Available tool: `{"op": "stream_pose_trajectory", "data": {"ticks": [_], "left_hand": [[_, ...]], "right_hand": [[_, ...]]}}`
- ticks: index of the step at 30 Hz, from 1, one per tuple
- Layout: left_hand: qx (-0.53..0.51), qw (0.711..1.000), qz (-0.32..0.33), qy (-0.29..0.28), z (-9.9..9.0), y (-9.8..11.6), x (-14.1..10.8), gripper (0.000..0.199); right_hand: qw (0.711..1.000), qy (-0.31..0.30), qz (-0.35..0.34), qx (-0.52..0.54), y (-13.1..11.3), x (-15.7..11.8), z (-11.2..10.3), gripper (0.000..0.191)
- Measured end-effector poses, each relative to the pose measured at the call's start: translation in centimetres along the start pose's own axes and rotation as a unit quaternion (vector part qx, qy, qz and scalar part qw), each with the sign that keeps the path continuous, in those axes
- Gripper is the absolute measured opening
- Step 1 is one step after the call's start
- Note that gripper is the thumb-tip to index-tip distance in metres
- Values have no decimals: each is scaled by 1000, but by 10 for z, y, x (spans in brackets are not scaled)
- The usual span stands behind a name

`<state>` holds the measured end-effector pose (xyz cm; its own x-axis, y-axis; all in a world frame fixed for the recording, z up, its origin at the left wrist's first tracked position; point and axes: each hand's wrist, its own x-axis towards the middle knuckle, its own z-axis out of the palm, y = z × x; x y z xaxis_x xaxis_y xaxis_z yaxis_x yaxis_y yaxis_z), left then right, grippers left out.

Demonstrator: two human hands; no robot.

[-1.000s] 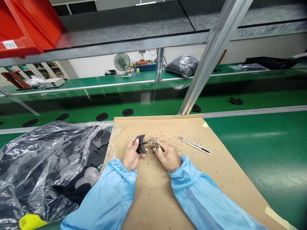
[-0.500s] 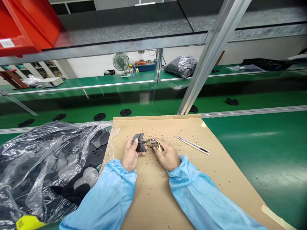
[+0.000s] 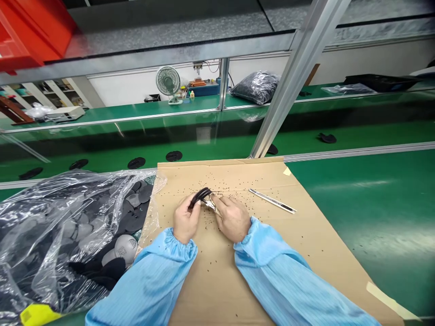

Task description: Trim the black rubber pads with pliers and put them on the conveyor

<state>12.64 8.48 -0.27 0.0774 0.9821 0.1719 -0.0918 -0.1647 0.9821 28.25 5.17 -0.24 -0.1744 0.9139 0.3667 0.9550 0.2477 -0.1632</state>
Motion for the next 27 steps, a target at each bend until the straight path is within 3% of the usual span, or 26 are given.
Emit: {"op": "stream_pose_trajectory", "data": {"ticks": [3,7,12,27], "left_hand": [[85,995,61,0,-2,0,-1,23],[220,958,183,-13,-5,-7,1,26],[290,924,250,-13,-7,-11,2,29],[360,890,279,-24,-7,-10,0,31]], "right_hand": [[1000,-26,15,-9,-1,1,-2,41],[997,-67,35,-19,-3,1,-8,43],[995,-94,37,-22,-5,2,-11,43],[994,-101,35,-35,-7,2,-10,43]]}}
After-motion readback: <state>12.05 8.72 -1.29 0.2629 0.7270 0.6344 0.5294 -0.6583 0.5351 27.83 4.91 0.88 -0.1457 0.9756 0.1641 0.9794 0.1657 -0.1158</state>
